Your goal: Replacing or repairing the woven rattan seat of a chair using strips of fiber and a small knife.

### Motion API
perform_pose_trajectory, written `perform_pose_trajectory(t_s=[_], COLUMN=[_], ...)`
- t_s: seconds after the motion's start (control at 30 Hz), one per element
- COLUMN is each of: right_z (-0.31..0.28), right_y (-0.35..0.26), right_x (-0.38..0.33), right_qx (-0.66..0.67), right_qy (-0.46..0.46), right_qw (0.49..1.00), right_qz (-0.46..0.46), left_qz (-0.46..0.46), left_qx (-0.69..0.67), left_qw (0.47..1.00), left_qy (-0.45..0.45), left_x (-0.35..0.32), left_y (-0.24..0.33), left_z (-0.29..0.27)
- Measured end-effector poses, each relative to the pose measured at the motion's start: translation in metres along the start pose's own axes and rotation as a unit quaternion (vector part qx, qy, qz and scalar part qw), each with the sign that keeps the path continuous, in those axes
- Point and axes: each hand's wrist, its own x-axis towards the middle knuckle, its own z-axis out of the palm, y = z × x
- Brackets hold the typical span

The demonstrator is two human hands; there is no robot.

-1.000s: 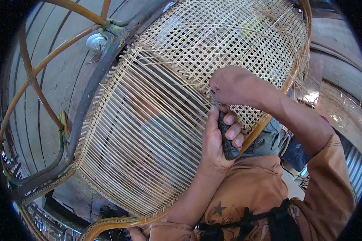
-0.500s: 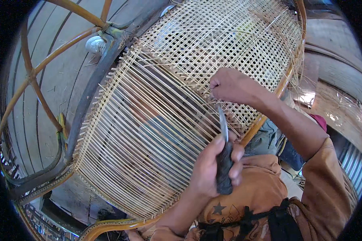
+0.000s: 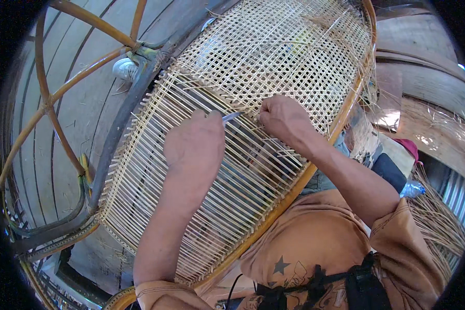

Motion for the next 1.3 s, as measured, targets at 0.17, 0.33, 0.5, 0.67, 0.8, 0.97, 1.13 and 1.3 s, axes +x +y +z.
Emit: perform_pose_trajectory(t_s=[0.17,0.33,0.5,0.67,0.8,0.97,1.13,1.3], right_z=[0.000,-0.002,-0.010,-0.011,-0.021,-0.019,-0.018,-0.014], right_y=[0.003,0.013,0.005,0.005,0.009,0.012,0.012,0.011], right_x=[-0.001,0.007,0.019,0.018,0.018,0.015,0.021,0.024], right_qx=[0.005,-0.102,-0.110,-0.067,-0.036,-0.011,-0.033,-0.035], right_qy=[0.027,-0.009,-0.111,-0.063,-0.114,-0.111,-0.102,-0.069], right_qw=[0.999,0.987,0.987,0.994,0.992,0.993,0.991,0.993], right_qz=[-0.026,-0.124,-0.035,-0.052,-0.033,-0.035,-0.077,-0.089], left_qz=[-0.006,-0.070,-0.086,-0.081,-0.105,-0.151,-0.153,-0.122], left_qx=[0.015,-0.044,-0.079,0.000,0.033,0.013,0.020,-0.029], left_qw=[1.000,0.995,0.991,0.994,0.981,0.975,0.969,0.974], left_qy=[-0.025,-0.063,-0.067,-0.079,-0.160,-0.163,-0.194,-0.187], left_x=[0.005,-0.010,-0.014,-0.003,0.010,0.018,0.027,0.028], left_y=[0.004,0.005,0.027,0.044,0.060,0.066,0.064,0.035], left_z=[0.006,0.009,0.029,0.016,0.002,-0.002,-0.007,0.027])
